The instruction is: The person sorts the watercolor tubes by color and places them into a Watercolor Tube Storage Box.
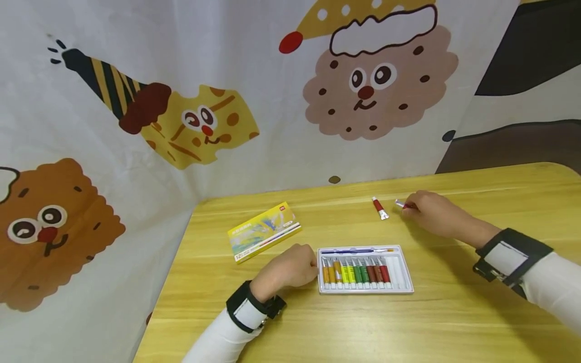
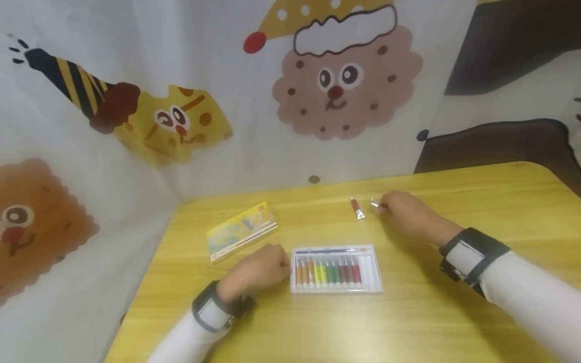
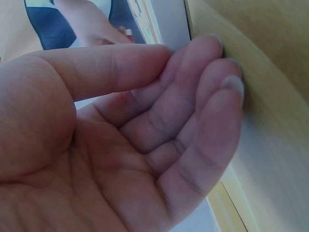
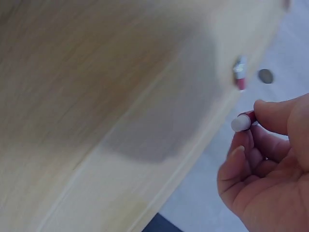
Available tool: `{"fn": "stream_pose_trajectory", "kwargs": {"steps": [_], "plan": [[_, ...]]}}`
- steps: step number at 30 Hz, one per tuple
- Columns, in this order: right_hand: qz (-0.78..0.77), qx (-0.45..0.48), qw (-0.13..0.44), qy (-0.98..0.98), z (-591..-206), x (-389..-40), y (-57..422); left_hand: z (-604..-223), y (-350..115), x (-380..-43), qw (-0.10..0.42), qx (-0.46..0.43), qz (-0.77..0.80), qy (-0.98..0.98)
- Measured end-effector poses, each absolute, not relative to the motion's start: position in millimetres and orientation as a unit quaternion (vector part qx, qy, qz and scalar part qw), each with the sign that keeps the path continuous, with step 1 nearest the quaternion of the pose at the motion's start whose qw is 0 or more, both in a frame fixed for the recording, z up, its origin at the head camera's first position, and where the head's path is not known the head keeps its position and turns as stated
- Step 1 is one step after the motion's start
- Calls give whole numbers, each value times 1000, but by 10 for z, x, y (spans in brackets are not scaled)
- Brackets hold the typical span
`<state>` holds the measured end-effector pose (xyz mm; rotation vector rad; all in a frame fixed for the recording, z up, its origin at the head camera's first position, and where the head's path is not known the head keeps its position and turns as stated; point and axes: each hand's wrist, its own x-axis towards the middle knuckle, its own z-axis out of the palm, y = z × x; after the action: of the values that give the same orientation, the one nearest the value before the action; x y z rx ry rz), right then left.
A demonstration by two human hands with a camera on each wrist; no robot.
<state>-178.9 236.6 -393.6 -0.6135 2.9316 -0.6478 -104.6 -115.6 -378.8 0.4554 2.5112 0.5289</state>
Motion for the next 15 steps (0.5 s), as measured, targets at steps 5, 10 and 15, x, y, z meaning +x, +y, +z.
{"fn": "stream_pose_trajectory", "kwargs": {"steps": [5,10,15], "plan": [[-251,-181,43,950,-3818,-1686,2322,-3774,-1156,-1038,262,168,192,931],[-268,-178,33,946,-3738,-1522,2256,-3768,-1151,-1031,259,171,191,931],[-296,-173,19,939,-3659,-1303,2183,-3758,-1143,-1029,257,173,191,932]]}}
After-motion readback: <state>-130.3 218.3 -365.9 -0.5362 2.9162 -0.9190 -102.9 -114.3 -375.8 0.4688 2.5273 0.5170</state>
